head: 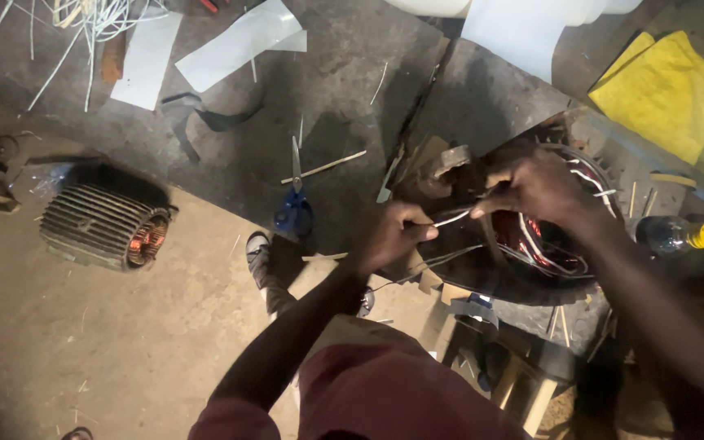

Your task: The person works on a motor stator, using their hands to arrange copper windings and white insulating ties. They use a pair of scissors to cut a white tie and then use a wooden stick to push the windings into place within the stator slots.

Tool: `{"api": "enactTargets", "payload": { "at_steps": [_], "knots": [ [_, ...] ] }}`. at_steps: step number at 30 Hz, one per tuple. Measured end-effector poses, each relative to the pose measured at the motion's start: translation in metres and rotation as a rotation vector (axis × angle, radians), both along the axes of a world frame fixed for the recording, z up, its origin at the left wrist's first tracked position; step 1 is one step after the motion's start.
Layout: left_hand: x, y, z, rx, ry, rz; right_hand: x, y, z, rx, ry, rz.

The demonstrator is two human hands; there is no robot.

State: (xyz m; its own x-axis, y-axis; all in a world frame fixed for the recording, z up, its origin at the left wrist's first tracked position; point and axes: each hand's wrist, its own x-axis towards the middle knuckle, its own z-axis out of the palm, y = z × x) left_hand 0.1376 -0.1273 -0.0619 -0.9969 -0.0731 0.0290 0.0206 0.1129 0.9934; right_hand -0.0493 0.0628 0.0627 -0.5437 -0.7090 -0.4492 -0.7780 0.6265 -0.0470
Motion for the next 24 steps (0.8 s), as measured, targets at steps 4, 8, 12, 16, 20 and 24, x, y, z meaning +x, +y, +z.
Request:
{"api": "enactTargets", "payload": {
  "at_steps": [4, 8, 12, 16, 20, 24],
  "knots": [
    [-0.009, 0.011, 0.024, -0.123, -0.050, 0.110, 0.009, -0.009, 0.005, -0.087, 0.145, 0.041],
    [-0.027, 0.019, 0.048, -0.192, 0.161, 0.165, 0.011, -0.004, 0.009, -0.453, 0.099, 0.188],
    [-0.035, 0.024, 0.058, -0.208, 0.037, 0.156, -0.001, 0.010, 0.016, -0.469, -0.149, -0.009],
    [-0.031, 0.023, 0.060, -0.243, 0.092, 0.128, -0.016, 0.019, 0.016, -0.501, -0.113, -0.079],
    [-0.029, 0.028, 0.062, -0.258, 0.002, 0.169, -0.018, 0.020, 0.009, -0.608, -0.208, -0.221],
    [-0.037, 0.043, 0.067, -0.343, -0.065, 0.240, -0.017, 0.020, 0.005, -0.545, -0.270, -0.341]
  ]
}}
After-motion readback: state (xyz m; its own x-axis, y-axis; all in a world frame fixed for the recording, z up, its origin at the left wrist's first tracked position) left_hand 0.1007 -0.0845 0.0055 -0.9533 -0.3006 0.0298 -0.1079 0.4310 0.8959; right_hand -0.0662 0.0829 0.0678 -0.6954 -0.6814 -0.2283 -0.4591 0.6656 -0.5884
